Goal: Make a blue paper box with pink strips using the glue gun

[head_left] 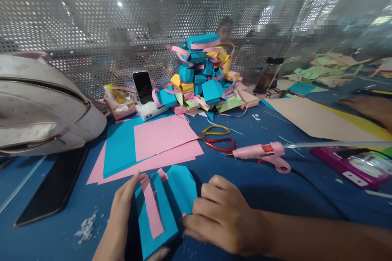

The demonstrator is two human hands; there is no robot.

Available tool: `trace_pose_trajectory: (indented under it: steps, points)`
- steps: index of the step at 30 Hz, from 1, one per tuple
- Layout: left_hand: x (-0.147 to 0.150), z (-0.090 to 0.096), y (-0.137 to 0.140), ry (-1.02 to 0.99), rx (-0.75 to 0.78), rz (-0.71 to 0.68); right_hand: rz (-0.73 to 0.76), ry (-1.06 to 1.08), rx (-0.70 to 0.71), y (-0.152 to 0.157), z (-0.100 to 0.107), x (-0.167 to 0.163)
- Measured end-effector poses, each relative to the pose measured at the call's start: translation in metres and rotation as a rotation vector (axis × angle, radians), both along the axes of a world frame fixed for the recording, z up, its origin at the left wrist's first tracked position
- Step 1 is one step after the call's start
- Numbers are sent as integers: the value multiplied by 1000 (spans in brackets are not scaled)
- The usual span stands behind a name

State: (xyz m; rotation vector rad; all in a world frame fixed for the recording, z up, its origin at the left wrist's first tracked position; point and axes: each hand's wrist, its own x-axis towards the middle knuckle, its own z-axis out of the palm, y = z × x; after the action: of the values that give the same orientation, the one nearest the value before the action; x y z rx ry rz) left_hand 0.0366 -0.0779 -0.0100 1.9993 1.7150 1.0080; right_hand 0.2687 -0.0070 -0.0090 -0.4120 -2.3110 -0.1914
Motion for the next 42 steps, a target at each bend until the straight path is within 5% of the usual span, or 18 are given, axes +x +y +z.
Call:
trace_pose_trajectory:
  steps: [42]
  points:
    - [1, -6, 0, -11, 47, -60, 34, -68, 193, 1, -4, -6]
